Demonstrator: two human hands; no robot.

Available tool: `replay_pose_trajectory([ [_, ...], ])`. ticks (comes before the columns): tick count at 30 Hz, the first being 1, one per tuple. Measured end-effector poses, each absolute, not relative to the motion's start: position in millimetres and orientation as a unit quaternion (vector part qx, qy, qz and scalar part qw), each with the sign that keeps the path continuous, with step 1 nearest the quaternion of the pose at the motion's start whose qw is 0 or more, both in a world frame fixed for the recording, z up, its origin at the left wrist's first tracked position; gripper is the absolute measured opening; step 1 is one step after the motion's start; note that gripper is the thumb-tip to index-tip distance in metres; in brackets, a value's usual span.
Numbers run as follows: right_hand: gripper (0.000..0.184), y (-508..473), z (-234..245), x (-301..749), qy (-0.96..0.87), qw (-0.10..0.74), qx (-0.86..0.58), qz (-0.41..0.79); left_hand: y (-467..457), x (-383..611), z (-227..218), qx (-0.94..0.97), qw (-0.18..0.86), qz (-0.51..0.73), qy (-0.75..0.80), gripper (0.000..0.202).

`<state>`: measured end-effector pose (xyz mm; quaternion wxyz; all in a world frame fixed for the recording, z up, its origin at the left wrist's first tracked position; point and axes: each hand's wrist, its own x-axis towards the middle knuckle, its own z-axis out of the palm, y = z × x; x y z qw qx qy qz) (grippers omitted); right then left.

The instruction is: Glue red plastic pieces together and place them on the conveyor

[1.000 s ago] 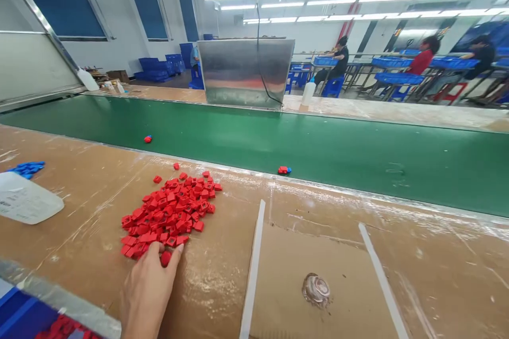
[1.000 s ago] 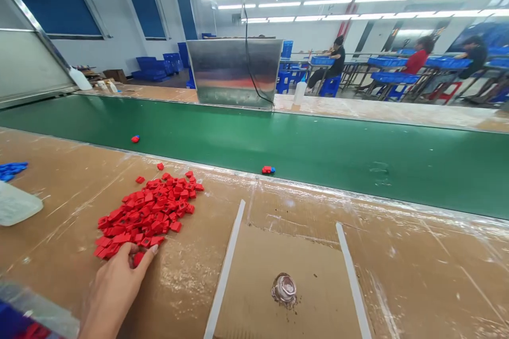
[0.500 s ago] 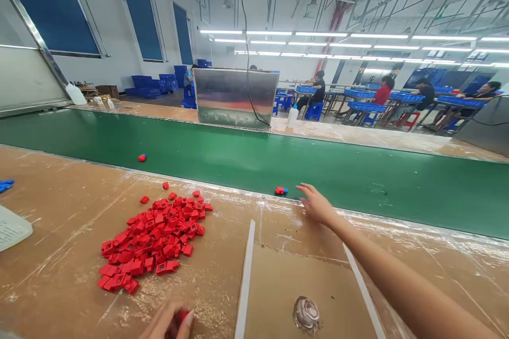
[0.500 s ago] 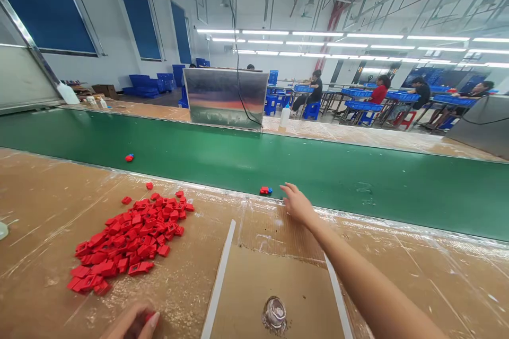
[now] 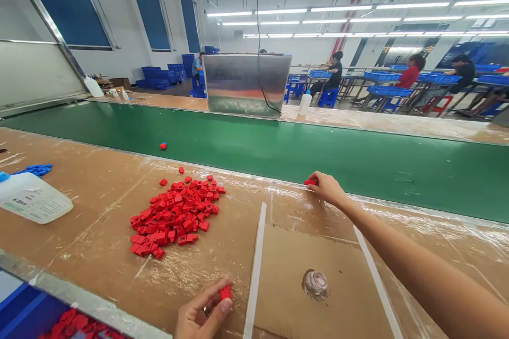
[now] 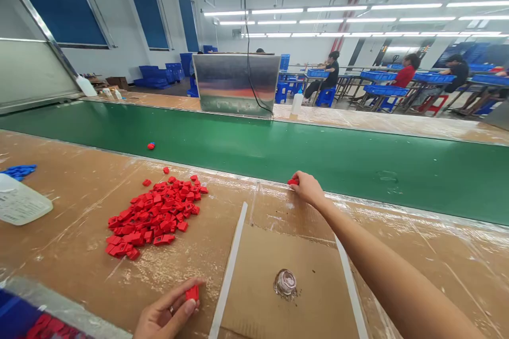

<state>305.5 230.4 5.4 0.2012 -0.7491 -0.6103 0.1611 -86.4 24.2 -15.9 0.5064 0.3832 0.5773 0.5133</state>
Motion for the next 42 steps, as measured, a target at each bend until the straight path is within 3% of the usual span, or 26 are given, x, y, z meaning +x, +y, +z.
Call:
replay_pose_trajectory([
  [9, 0.042, 79.1, 19.9, 314.5, -0.588, 0.311, -0.659, 0.352, 34.5, -37.3, -7.9, 0.337, 0.608, 0.498, 0.519, 0.039],
  [17, 0.019, 9.7, 29.9, 310.6, -0.584, 0.275, -0.648, 0.406, 23.9, 5.4, -7.9, 0.410, 0.658, 0.442, 0.451, 0.034],
  [25, 0.029, -9.6, 42.6, 284.7, -0.618, 0.305, -0.615, 0.383, 7.2, 10.4, -22.9, 0.425, 0.676, 0.452, 0.398, 0.021],
  [29, 0.029, -12.2, 43.6, 273.3, -0.674, 0.300, -0.608, 0.293, 3.4, 6.3, -23.2, 0.421, 0.679, 0.460, 0.388, 0.018],
  [37, 0.021, -15.6, 36.7, 257.2, -0.744, 0.246, -0.598, 0.171, 8.5, -0.3, -12.4, 0.230, 0.757, 0.509, 0.339, 0.034],
  [42, 0.021, -11.8, 35.6, 254.5, -0.760, 0.231, -0.590, 0.145, 8.6, -2.3, -9.1, 0.209, 0.776, 0.493, 0.333, 0.030],
])
